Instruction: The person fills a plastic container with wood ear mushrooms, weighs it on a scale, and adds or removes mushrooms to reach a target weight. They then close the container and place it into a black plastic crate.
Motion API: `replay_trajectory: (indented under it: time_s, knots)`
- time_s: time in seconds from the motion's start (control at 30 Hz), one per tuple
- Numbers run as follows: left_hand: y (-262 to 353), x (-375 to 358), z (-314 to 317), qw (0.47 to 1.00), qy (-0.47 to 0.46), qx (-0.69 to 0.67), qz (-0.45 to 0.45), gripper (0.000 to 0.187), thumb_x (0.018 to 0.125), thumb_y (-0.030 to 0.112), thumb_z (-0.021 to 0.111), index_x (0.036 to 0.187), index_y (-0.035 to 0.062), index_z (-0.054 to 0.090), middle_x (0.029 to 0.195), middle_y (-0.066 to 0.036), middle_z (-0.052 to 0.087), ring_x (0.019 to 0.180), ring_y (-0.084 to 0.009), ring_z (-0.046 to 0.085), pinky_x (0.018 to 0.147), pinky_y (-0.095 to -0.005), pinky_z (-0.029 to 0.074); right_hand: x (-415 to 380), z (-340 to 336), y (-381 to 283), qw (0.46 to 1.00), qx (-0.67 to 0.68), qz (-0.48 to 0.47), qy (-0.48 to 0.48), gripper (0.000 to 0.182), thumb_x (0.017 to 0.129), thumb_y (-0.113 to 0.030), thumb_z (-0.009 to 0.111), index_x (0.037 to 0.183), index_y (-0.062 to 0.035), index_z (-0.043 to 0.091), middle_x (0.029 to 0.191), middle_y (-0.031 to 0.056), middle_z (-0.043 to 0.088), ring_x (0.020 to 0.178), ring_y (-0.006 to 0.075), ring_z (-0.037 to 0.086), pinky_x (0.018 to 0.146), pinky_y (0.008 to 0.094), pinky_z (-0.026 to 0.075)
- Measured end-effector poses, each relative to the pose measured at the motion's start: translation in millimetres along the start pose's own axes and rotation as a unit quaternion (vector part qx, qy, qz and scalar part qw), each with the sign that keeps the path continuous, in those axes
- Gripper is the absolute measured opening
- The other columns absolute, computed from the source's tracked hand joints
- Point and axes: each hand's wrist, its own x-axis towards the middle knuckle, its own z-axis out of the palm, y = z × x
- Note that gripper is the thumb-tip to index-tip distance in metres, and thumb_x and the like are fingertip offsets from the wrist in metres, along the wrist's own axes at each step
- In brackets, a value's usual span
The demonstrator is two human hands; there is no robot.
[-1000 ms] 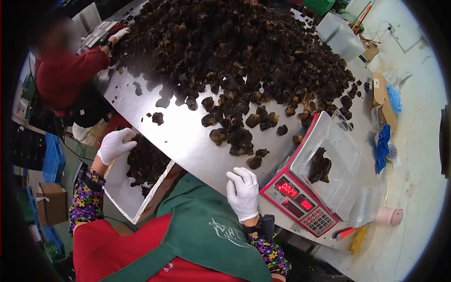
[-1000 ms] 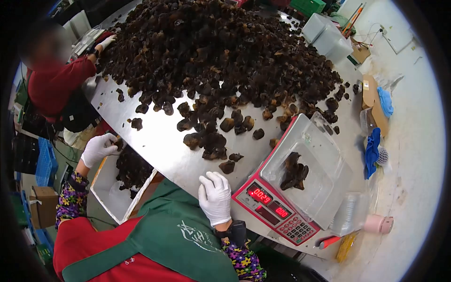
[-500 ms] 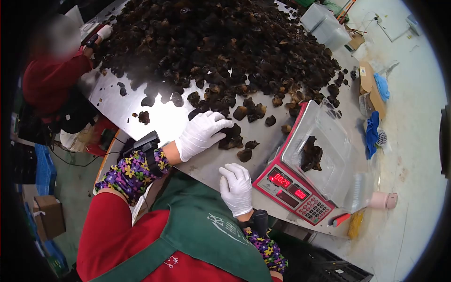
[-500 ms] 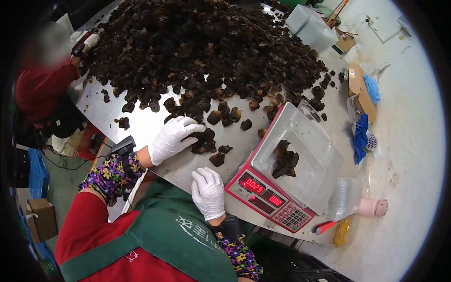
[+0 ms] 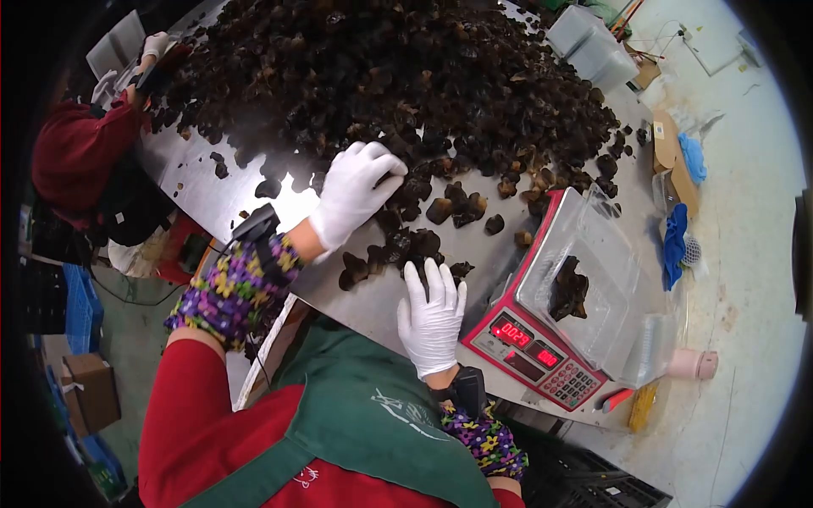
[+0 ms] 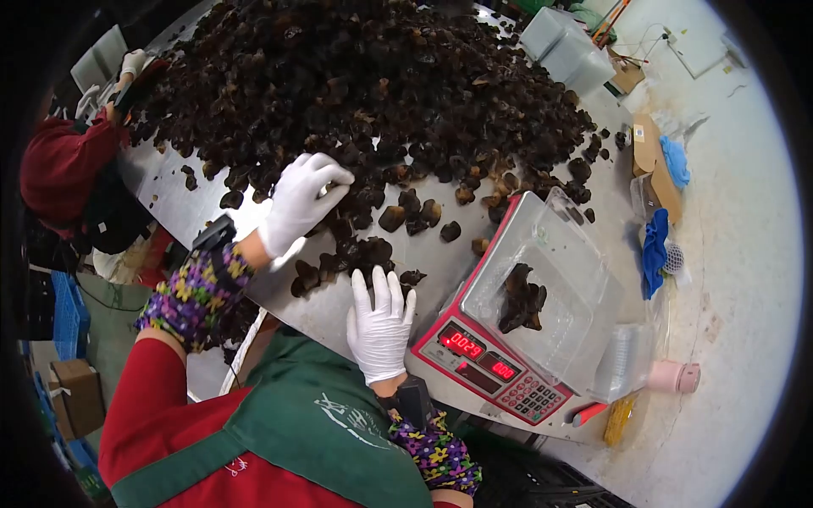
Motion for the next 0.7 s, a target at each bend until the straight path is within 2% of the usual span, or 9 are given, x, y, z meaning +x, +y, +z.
replay_trajectory:
  time_s: [0.13,0.2,0.27,0.4,0.43,0.47,0.53,0.67,0.7]
  knots:
    - [-14,38,36,0.984,-0.115,0.134,0.033,0.018,0.082,0.031,0.074,0.088,0.0149,0.071,0.093,-0.004,0.062,0.101,-0.0288,0.057,0.084,-0.0444,0.046,-16,4,3,1.0,0.003,0.002,-0.01,0.055,0.08,-0.011,0.07,0.133,-0.0182,0.061,0.131,0.0111,0.052,0.128,0.0329,0.047,0.11,0.0611,0.033]
    - [-18,43,55,0.967,-0.175,0.185,0.026,0.017,0.081,0.032,0.074,0.085,0.0153,0.073,0.094,-0.005,0.061,0.102,-0.0288,0.056,0.085,-0.0451,0.046,-20,2,4,1.0,0.003,-0.003,-0.01,0.053,0.082,-0.015,0.07,0.134,-0.0208,0.06,0.13,0.0084,0.053,0.128,0.03,0.046,0.111,0.06,0.034]
    - [-21,44,61,0.976,-0.152,0.154,-0.001,0.016,0.082,0.031,0.074,0.081,0.0152,0.074,0.094,-0.006,0.063,0.1,-0.0289,0.057,0.084,-0.0441,0.047,-20,2,5,1.0,0.006,-0.002,-0.001,0.055,0.081,-0.014,0.071,0.134,-0.0205,0.06,0.129,0.0083,0.053,0.127,0.0306,0.047,0.111,0.06,0.034]
    - [-30,44,36,0.981,-0.147,-0.071,-0.108,0.02,0.085,0.027,0.074,0.08,0.0077,0.073,0.086,-0.009,0.065,0.087,-0.0306,0.063,0.079,-0.0379,0.05,-19,2,6,1.0,0.025,-0.002,-0.018,0.056,0.081,-0.015,0.071,0.135,-0.0197,0.059,0.13,0.0091,0.053,0.128,0.0309,0.046,0.111,0.0598,0.033]
    - [-22,46,21,0.967,-0.16,-0.147,-0.134,0.02,0.088,0.027,0.074,0.083,0.0075,0.071,0.082,-0.005,0.066,0.075,-0.0201,0.063,0.069,-0.0317,0.051,-19,2,6,0.999,0.026,-0.002,-0.021,0.056,0.08,-0.015,0.071,0.135,-0.0196,0.059,0.13,0.0093,0.053,0.128,0.0309,0.046,0.112,0.0599,0.033]
    - [-13,47,2,0.902,-0.235,-0.227,-0.284,0.017,0.091,0.023,0.074,0.085,0.0082,0.068,0.086,0.0,0.067,0.07,-0.0086,0.059,0.061,-0.025,0.049,-19,2,6,0.999,0.028,-0.003,-0.023,0.056,0.08,-0.016,0.071,0.135,-0.0195,0.059,0.131,0.0094,0.052,0.128,0.0308,0.046,0.112,0.06,0.033]
    - [-30,35,-5,0.825,-0.227,-0.373,-0.36,0.013,0.092,0.018,0.072,0.087,0.0101,0.064,0.092,0.001,0.068,0.067,-0.0034,0.057,0.056,-0.0208,0.047,-18,1,6,0.999,0.035,-0.005,-0.027,0.056,0.08,-0.016,0.071,0.135,-0.0194,0.059,0.131,0.0095,0.052,0.129,0.0309,0.045,0.112,0.0601,0.033]
    - [-33,33,-8,0.817,-0.211,-0.429,-0.323,0.011,0.093,0.01,0.068,0.101,0.0088,0.06,0.1,-0.004,0.067,0.074,-0.0047,0.058,0.061,-0.0222,0.05,-18,0,5,0.999,0.041,-0.005,-0.029,0.056,0.08,-0.016,0.07,0.135,-0.0194,0.059,0.133,0.0096,0.051,0.129,0.031,0.045,0.112,0.0606,0.032]
    - [-24,35,-5,0.88,-0.21,-0.342,-0.254,0.021,0.093,0.008,0.067,0.112,0.0083,0.059,0.1,-0.003,0.065,0.079,-0.0058,0.059,0.067,-0.0242,0.051,-19,1,5,0.999,0.042,-0.004,-0.028,0.056,0.08,-0.016,0.07,0.135,-0.0194,0.059,0.133,0.0096,0.051,0.129,0.031,0.045,0.112,0.0606,0.032]
